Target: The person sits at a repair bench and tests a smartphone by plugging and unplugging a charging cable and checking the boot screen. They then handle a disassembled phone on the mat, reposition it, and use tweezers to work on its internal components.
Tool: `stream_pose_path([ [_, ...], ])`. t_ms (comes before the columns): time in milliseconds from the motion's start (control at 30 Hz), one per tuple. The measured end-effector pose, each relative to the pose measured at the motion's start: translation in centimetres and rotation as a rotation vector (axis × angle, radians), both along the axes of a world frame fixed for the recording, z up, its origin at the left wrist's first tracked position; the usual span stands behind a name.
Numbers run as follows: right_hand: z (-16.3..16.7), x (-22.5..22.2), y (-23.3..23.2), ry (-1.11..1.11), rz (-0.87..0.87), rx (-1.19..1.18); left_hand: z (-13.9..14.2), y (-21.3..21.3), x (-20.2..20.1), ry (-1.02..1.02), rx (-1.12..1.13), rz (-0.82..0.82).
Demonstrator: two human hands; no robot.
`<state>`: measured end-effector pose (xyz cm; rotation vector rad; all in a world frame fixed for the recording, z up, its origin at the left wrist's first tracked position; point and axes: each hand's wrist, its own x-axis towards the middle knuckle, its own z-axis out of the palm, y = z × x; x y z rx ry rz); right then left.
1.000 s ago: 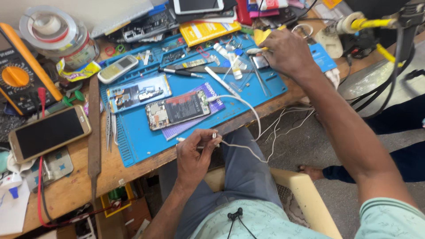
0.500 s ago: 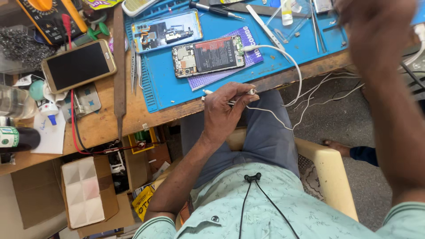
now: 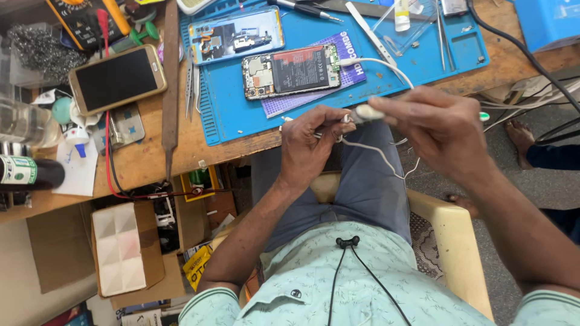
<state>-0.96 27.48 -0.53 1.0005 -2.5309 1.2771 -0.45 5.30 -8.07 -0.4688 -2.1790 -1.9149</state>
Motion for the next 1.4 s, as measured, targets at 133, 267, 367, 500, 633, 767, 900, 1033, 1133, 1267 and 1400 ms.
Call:
stream_pose_path([
  [133,-1.6,0.9,-1.1,0.156,0.033,0.308,-0.2,0.0,-0.2,-0.024,0.063,-0.033],
  [267,-1.4,1.5,-0.4,0.115,-0.042,0.019,0.1,-0.3,0.0,-0.01,-0.011,-0.017],
  [367,-0.9,1.1,-0.4,0.138,-0.158,0.052,0.6,-0.4,0.0,-0.019,-0.011,-0.051],
  [500,-2.6,0.4,-1.6,0.203,-0.115,0.099,0.9,-0.4,0.1,0.025,-0.094,-0.002],
  [633,-4.3,1.1,-1.8,0.152,-0.091,0.126,0.4,-0.6,0.0,0.055,-0.035,0.002],
  [767,-3.1,1.6,-0.8,-0.038,-0.063,-0.069,-0.3,-0.8,-0.3,-0.047,0.101,-0.049],
  [900,-1.2,1.1,-0.9,0.04,-0.21,-0.067,-0.3,-0.7,-0.2,-0.035,0.103,-0.069],
  [1033,-0.7,0.9,-1.8,0.2,-0.124,0.111,-0.2,-0.7,-0.1,-0.026,0.051,-0.052],
  [1133,-0.3,1.5,-1.4,-0.026,-0.032,0.272,-0.2,-0.7,-0.2,-0.001,0.023,-0.024],
  [1267,0.3,1.9,-0.4,-0.05,-0.11,0.029,-0.4,-0.6,-0.4,-0.011,0.036,-0.039],
  [1400,-0.7,0.9,0.5,0.003,-0.296,0.049,-0.7,-0.5,-0.3,-0.016,0.084,-0.081],
])
